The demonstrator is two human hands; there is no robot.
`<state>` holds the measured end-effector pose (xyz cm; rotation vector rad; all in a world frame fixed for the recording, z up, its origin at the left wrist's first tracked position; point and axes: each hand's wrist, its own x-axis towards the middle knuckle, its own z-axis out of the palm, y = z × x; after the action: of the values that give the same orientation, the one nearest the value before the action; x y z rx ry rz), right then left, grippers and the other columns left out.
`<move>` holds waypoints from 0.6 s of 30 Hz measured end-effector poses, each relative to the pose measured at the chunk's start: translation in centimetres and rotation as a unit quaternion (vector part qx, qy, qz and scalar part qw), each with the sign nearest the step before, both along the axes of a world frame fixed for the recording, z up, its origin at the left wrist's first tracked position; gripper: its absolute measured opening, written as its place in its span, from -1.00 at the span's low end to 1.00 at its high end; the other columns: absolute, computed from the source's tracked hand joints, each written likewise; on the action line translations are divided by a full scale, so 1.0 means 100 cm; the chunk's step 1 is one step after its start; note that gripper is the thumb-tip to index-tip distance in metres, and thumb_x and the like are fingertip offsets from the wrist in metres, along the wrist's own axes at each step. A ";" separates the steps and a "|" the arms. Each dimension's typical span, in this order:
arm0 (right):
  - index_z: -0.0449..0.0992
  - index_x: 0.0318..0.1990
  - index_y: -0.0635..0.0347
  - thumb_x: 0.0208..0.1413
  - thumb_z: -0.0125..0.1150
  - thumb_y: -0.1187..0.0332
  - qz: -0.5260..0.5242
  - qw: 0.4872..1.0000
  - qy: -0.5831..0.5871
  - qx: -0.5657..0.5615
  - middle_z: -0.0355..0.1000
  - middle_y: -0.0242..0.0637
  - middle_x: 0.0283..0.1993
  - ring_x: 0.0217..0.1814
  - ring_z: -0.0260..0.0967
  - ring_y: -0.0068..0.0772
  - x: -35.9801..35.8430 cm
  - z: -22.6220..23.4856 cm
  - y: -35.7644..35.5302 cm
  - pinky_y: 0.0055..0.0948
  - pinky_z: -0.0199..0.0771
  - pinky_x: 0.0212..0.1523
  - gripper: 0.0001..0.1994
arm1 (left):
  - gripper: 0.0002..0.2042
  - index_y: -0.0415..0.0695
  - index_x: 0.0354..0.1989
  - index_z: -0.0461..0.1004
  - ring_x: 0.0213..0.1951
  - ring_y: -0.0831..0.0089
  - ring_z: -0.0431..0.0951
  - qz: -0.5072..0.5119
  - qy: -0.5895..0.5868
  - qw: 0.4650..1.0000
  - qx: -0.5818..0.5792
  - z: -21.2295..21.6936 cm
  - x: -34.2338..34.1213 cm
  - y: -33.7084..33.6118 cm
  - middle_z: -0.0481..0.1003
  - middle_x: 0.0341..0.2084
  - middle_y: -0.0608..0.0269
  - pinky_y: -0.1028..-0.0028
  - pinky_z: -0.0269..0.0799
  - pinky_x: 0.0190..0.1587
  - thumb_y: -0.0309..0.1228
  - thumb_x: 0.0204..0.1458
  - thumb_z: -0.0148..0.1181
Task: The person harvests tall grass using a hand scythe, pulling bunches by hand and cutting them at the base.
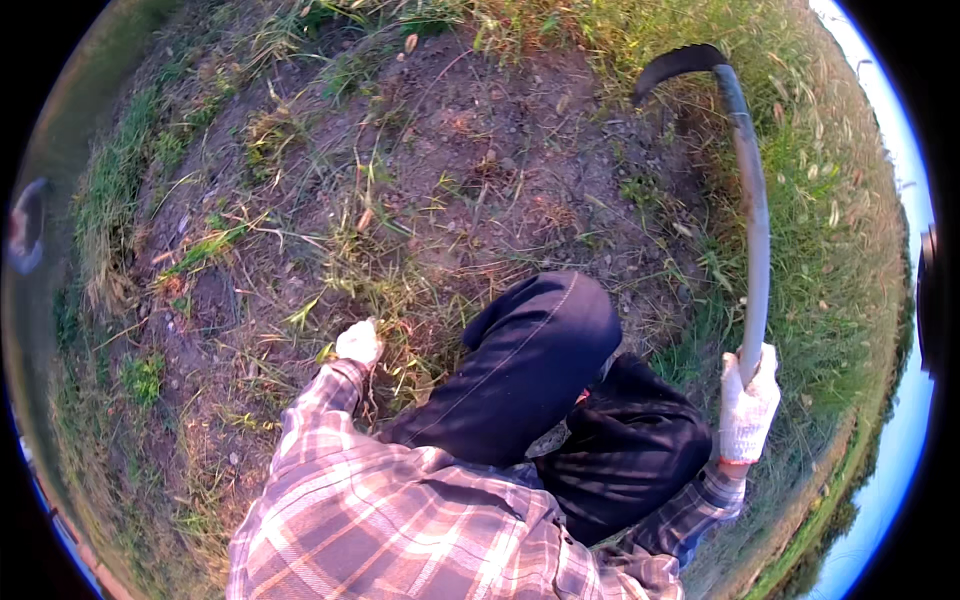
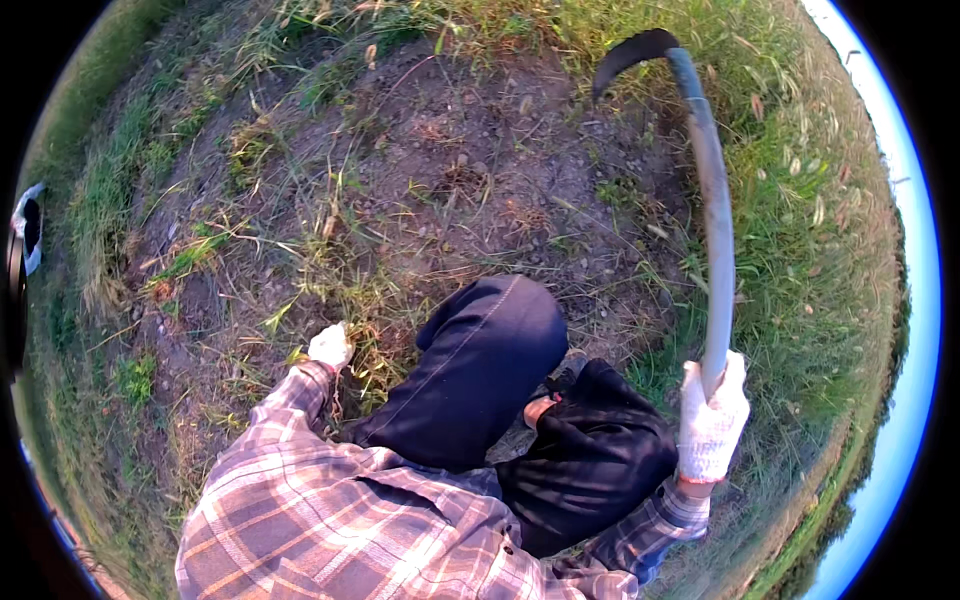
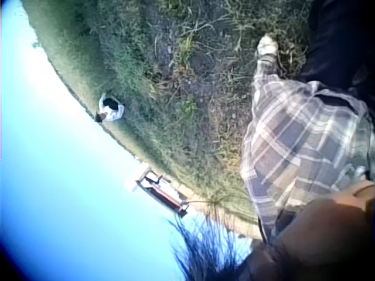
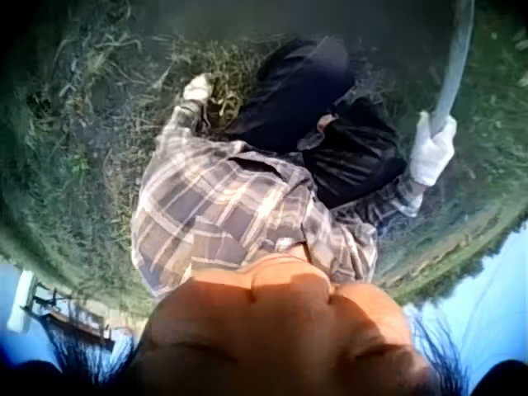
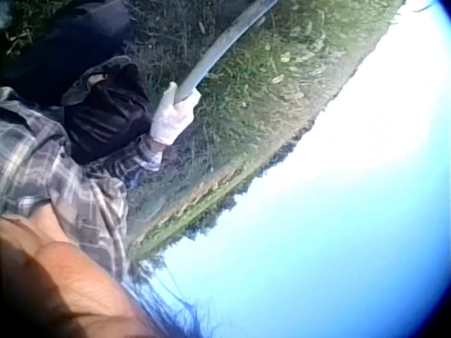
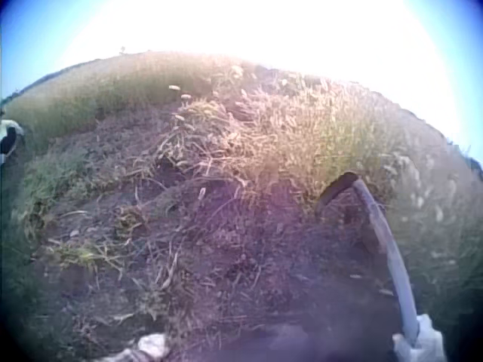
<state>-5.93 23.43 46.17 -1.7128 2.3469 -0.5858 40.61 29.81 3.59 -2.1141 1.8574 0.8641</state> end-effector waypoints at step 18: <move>0.35 -0.23 0.07 -0.02 0.29 0.22 0.136 0.882 0.094 0.440 0.39 -0.22 -0.46 -0.43 0.45 -0.05 -0.103 -0.095 -0.084 -0.16 0.44 -0.41 -0.72 | -0.53 -0.01 0.19 0.34 0.13 0.18 0.44 0.049 -0.195 0.973 0.113 -0.110 -0.019 -0.048 0.37 0.16 0.14 0.17 0.23 0.21 -0.10 0.13 0.03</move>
<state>-16.26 15.01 36.69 -1.5908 1.9060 0.6409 38.72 24.96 -7.45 -2.0652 1.3991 0.5898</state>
